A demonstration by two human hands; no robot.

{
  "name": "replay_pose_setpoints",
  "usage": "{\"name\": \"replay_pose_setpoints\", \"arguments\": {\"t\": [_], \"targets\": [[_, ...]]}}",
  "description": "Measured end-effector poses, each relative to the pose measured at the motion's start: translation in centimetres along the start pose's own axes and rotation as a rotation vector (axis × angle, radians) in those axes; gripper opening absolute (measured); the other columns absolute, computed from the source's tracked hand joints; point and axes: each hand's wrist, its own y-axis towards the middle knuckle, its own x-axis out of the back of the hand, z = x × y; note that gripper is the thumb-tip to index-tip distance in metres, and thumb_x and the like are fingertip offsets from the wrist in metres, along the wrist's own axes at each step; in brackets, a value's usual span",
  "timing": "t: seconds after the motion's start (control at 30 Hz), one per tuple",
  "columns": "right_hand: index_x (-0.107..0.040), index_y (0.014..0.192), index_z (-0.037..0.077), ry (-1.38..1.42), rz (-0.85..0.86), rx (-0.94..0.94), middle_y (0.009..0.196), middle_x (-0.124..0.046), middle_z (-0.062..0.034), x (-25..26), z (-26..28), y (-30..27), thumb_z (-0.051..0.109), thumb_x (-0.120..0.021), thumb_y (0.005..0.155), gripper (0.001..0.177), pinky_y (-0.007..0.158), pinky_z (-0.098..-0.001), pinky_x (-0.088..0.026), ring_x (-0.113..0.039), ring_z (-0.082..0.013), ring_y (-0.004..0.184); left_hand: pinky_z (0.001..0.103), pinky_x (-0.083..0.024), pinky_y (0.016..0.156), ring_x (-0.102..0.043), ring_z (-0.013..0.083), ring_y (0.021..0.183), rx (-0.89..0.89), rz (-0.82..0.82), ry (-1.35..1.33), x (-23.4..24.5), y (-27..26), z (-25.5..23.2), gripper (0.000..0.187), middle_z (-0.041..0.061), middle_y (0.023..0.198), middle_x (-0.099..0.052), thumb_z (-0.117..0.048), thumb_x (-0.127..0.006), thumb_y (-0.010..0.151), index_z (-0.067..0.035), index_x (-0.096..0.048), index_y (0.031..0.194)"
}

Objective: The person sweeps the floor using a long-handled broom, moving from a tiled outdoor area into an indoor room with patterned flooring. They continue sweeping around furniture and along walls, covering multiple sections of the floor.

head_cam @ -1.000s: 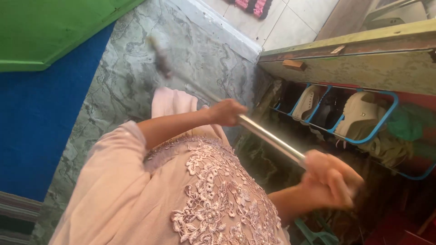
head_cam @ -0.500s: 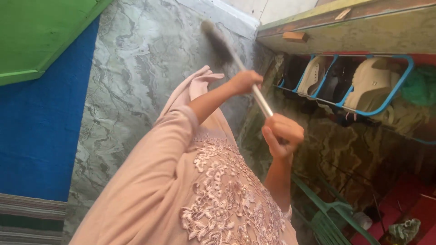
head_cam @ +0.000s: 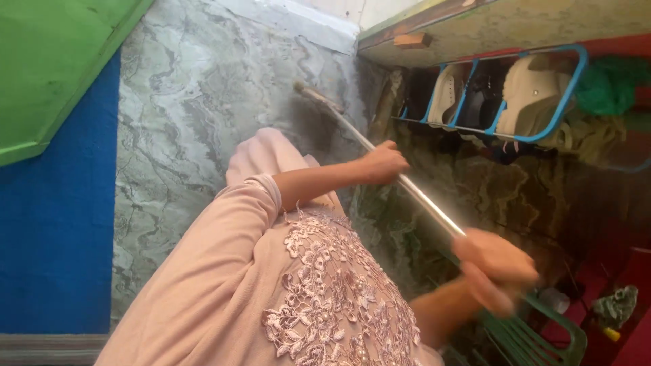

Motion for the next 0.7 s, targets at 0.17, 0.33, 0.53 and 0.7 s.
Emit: {"name": "replay_pose_setpoints", "arguments": {"t": [0.17, 0.33, 0.53, 0.7], "targets": [[-0.022, 0.053, 0.003, -0.040, -0.185, -0.086, 0.056, -0.018, -0.0098, -6.0, -6.4, -1.6, -0.002, -0.051, 0.074, 0.036, 0.053, -0.0399, -0.011, -0.018, -0.0243, 0.047, 0.050, -0.051, 0.066, -0.070, 0.0273, 0.071, 0.087, -0.242, 0.145, -7.2, -1.1, 12.1, 0.006, -0.001, 0.066, -0.069, -0.021, -0.069, 0.070, -0.026, -0.071, 0.071], [-0.030, 0.052, 0.004, -0.152, -0.247, -0.127, 0.052, -0.028, -0.0082, -7.0, -4.9, -4.4, -0.003, -0.054, 0.076, 0.035, 0.055, -0.0377, -0.032, -0.029, -0.0244, 0.047, 0.047, -0.050, 0.062, -0.067, 0.0265, 0.086, 0.240, -0.168, 0.095, -5.5, 0.8, 10.6, 0.028, 0.001, 0.082, -0.064, -0.047, -0.074, 0.087, -0.020, -0.069, 0.079], [-0.019, 0.053, 0.006, -0.191, -0.439, -0.043, 0.048, -0.024, -0.0093, -6.4, -2.8, -4.8, -0.003, -0.045, 0.064, 0.030, 0.046, -0.0350, -0.023, -0.021, -0.0196, 0.041, 0.052, -0.053, 0.054, -0.068, 0.0335, 0.087, 0.190, 0.065, -0.093, -0.2, 1.5, 3.0, 0.009, 0.008, 0.088, -0.068, -0.018, -0.063, 0.084, -0.013, -0.066, 0.091], [-0.036, 0.046, 0.005, 0.102, -0.477, 0.045, 0.041, -0.029, -0.0059, -8.7, -12.0, -6.4, -0.002, -0.065, 0.078, 0.044, 0.046, -0.0360, -0.043, -0.033, -0.0187, 0.036, 0.054, -0.051, 0.096, -0.075, 0.0191, 0.092, 0.248, 0.214, 0.209, -6.9, -3.8, 13.0, 0.021, -0.004, 0.088, -0.076, -0.013, -0.073, 0.075, -0.025, -0.077, 0.092]]}}
